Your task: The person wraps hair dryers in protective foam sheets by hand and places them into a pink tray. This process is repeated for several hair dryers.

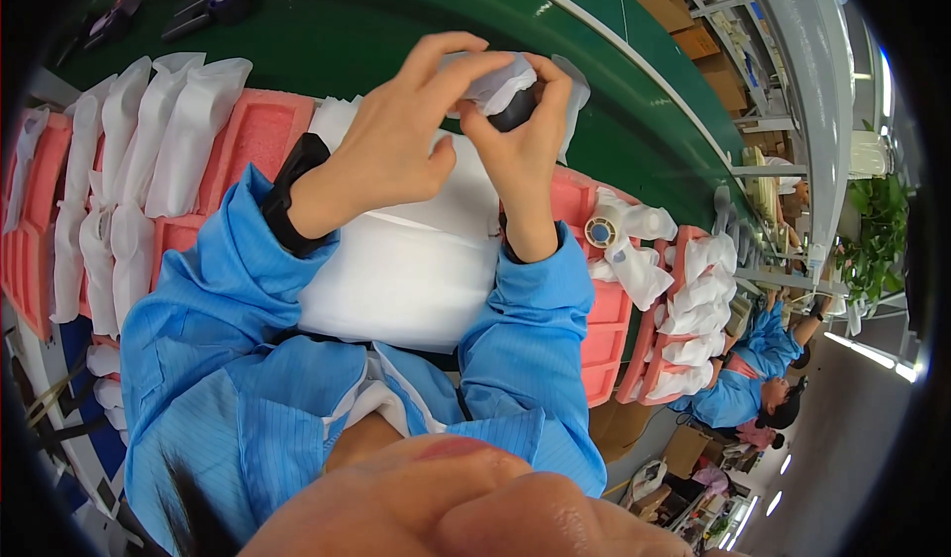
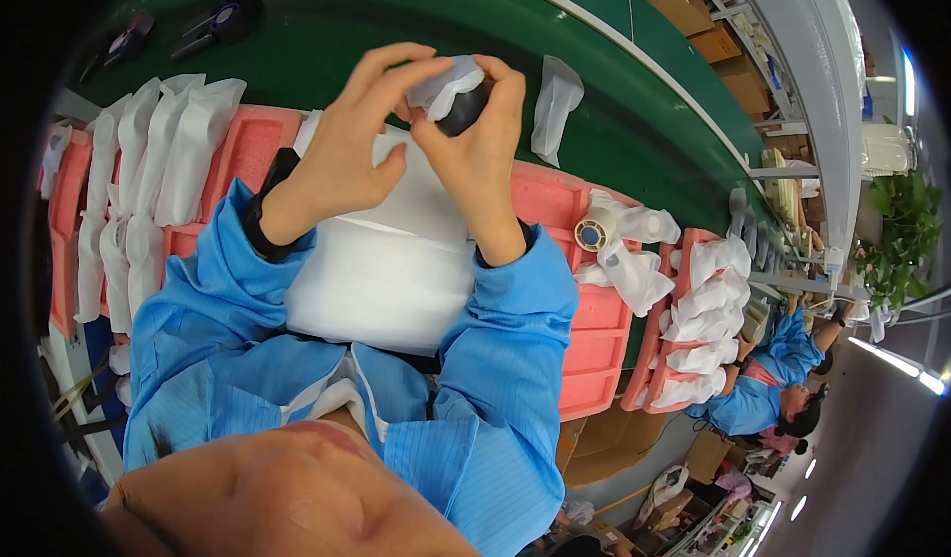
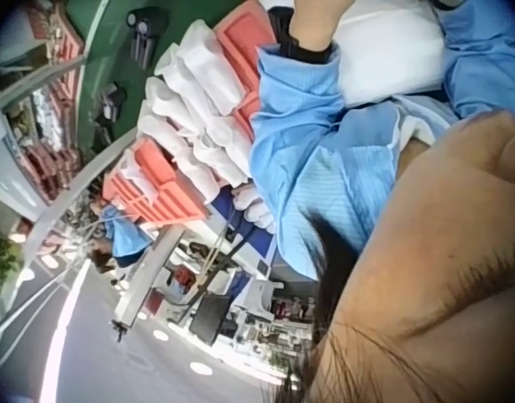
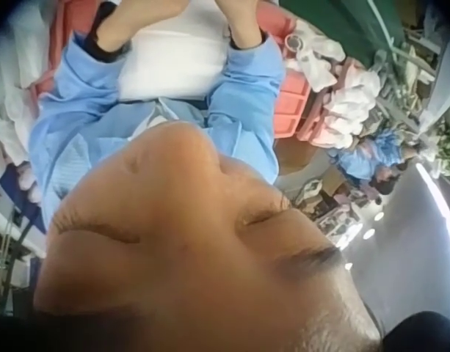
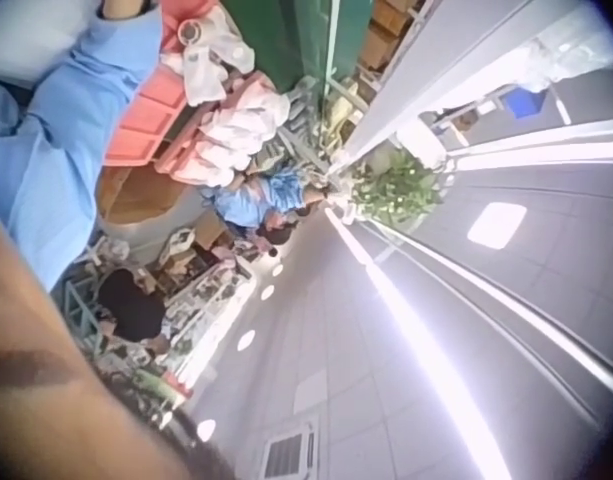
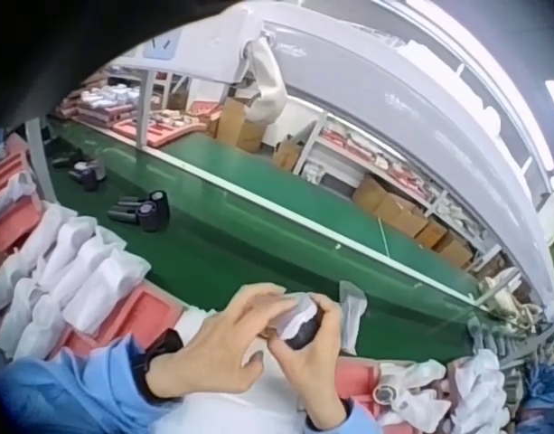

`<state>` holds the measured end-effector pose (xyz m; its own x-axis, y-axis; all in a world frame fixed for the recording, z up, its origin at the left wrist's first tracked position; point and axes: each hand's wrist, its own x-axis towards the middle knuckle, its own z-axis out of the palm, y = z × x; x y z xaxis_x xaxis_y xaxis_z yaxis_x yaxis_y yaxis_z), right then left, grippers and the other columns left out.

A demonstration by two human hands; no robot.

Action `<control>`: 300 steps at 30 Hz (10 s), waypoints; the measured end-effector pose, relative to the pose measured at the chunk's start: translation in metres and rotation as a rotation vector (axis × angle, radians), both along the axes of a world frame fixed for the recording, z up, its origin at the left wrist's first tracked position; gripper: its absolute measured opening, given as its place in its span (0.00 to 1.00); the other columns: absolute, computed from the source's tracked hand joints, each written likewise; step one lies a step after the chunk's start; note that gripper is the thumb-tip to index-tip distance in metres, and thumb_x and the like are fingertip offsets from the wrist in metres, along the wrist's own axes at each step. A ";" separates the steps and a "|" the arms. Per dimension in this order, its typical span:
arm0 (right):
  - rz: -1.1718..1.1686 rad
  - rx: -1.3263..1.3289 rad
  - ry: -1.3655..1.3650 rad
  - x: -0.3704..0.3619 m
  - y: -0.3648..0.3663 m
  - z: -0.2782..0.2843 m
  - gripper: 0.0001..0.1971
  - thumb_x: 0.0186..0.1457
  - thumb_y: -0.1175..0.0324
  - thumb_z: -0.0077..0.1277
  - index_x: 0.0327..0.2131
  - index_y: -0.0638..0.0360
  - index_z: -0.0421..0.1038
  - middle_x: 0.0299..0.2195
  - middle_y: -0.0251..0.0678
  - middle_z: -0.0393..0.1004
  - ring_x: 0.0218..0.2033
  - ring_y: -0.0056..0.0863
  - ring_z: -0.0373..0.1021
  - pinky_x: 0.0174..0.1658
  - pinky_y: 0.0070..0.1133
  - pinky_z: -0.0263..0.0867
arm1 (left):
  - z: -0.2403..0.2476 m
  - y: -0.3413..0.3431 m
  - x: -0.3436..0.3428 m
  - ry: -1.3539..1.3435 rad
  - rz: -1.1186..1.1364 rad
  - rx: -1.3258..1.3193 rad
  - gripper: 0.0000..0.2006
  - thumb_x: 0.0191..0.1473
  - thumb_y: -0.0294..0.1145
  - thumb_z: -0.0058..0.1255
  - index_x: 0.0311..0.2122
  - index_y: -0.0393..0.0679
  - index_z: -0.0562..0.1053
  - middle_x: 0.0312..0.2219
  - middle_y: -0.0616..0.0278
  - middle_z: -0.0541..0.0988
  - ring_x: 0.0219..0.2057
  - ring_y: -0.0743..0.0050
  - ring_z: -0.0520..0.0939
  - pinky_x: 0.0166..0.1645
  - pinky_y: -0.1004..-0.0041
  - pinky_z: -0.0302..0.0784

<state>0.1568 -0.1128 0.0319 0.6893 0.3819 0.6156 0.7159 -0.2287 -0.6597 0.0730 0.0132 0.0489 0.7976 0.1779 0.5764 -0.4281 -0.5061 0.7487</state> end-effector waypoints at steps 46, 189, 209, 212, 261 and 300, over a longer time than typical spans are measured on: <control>-0.395 -0.982 0.267 0.117 -0.064 -0.078 0.29 0.48 0.72 0.49 0.55 0.65 0.55 0.50 0.57 0.64 0.46 0.54 0.66 0.47 0.37 0.66 | -0.067 -0.026 0.024 0.192 -0.196 0.203 0.08 0.45 0.33 0.57 0.31 0.45 0.73 0.29 0.58 0.73 0.32 0.59 0.77 0.34 0.65 0.71; -0.370 -1.060 -0.211 0.076 -0.022 -0.061 0.31 0.46 0.64 0.56 0.52 0.68 0.60 0.49 0.56 0.65 0.46 0.48 0.67 0.48 0.35 0.65 | -0.105 -0.038 0.024 0.182 -0.152 0.498 0.14 0.42 0.36 0.58 0.33 0.42 0.71 0.30 0.58 0.71 0.35 0.59 0.74 0.39 0.65 0.71; 0.136 -0.240 0.310 0.138 0.173 -0.050 0.37 0.25 0.60 0.69 0.42 0.67 0.67 0.38 0.47 0.74 0.38 0.39 0.72 0.43 0.27 0.68 | -0.163 -0.060 0.043 0.101 -0.001 0.271 0.08 0.37 0.32 0.59 0.23 0.42 0.73 0.22 0.52 0.75 0.27 0.52 0.77 0.33 0.62 0.73; 0.167 -0.161 0.132 0.101 0.112 0.006 0.35 0.25 0.62 0.68 0.41 0.67 0.67 0.35 0.44 0.73 0.35 0.33 0.72 0.41 0.24 0.68 | -0.147 -0.046 0.035 0.148 -0.063 0.264 0.07 0.38 0.32 0.58 0.23 0.42 0.74 0.23 0.52 0.76 0.26 0.51 0.77 0.32 0.63 0.73; 0.041 -0.202 -0.346 -0.001 -0.009 0.011 0.44 0.31 0.79 0.62 0.58 0.62 0.55 0.43 0.45 0.62 0.38 0.39 0.67 0.36 0.25 0.67 | -0.009 -0.015 -0.012 -0.331 0.077 0.298 0.20 0.40 0.13 0.52 0.42 0.41 0.75 0.39 0.56 0.73 0.29 0.63 0.75 0.30 0.76 0.72; 0.492 -0.113 0.572 0.004 -0.026 0.006 0.20 0.48 0.73 0.52 0.46 0.66 0.64 0.36 0.45 0.74 0.34 0.32 0.73 0.36 0.26 0.67 | -0.004 0.061 0.016 -0.256 0.333 -0.017 0.10 0.37 0.29 0.64 0.27 0.42 0.75 0.37 0.60 0.73 0.39 0.64 0.74 0.42 0.72 0.69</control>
